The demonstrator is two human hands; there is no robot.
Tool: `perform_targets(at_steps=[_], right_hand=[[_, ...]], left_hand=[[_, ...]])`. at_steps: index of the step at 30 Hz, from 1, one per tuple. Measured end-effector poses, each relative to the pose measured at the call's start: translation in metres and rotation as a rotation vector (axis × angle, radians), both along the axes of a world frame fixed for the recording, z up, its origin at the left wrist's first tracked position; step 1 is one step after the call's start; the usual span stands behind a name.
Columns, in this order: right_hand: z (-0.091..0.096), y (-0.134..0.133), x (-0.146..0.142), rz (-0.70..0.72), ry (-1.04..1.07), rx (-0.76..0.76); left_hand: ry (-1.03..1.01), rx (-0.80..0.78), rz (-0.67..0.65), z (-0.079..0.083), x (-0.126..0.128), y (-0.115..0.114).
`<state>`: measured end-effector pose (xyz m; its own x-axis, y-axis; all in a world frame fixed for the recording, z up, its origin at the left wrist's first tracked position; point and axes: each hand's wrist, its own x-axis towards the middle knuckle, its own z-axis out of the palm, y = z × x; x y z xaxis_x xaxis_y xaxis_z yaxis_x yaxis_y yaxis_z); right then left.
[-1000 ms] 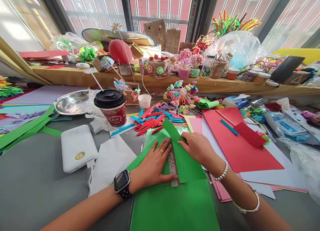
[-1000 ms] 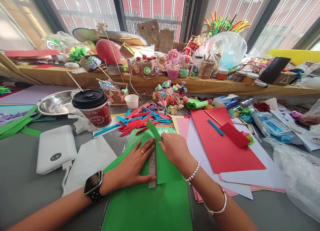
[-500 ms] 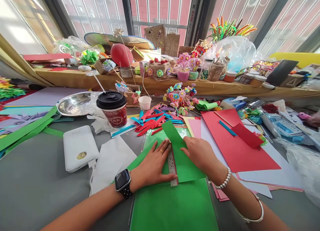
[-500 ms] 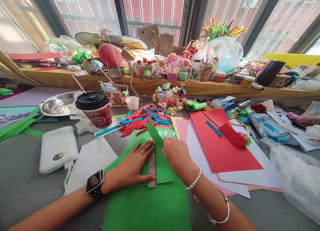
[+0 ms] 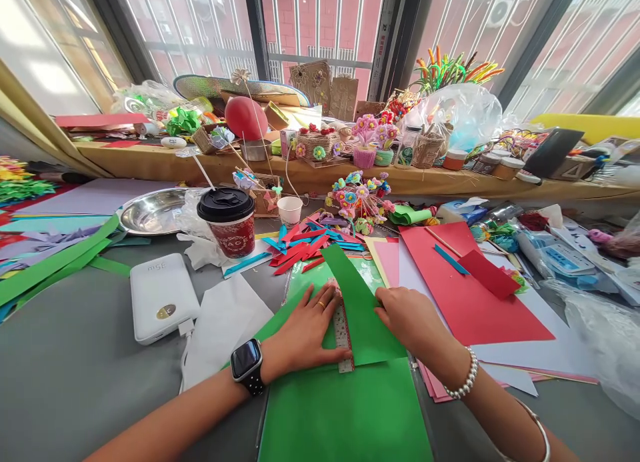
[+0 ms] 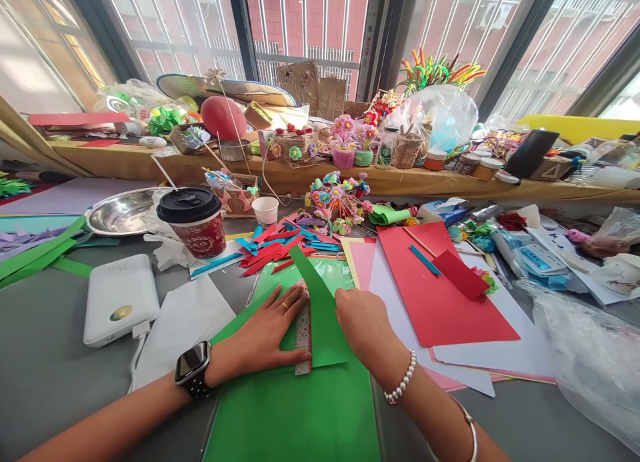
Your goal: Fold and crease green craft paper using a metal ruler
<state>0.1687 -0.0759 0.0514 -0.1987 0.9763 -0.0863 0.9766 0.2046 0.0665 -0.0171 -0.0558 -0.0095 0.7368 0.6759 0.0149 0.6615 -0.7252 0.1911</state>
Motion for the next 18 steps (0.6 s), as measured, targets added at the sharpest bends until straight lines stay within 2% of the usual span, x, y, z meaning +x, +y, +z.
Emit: perform_targets(at_steps=[5, 9, 13, 18], right_hand=[[0.003, -0.01, -0.013, 0.128, 0.099, 0.056], [0.004, -0.011, -0.008, 0.067, 0.124, 0.037], [-0.003, -0.014, 0.002, 0.013, 0.032, -0.049], [-0.005, -0.024, -0.009, 0.139, 0.071, -0.006]], left_hand=[[0.002, 0.008, 0.015, -0.002, -0.001, -0.001], [0.001, 0.012, 0.018, -0.005, -0.001, -0.001], [0.011, 0.01, -0.005, -0.005, 0.0, 0.0], [0.021, 0.002, 0.01, -0.002, 0.001, 0.001]])
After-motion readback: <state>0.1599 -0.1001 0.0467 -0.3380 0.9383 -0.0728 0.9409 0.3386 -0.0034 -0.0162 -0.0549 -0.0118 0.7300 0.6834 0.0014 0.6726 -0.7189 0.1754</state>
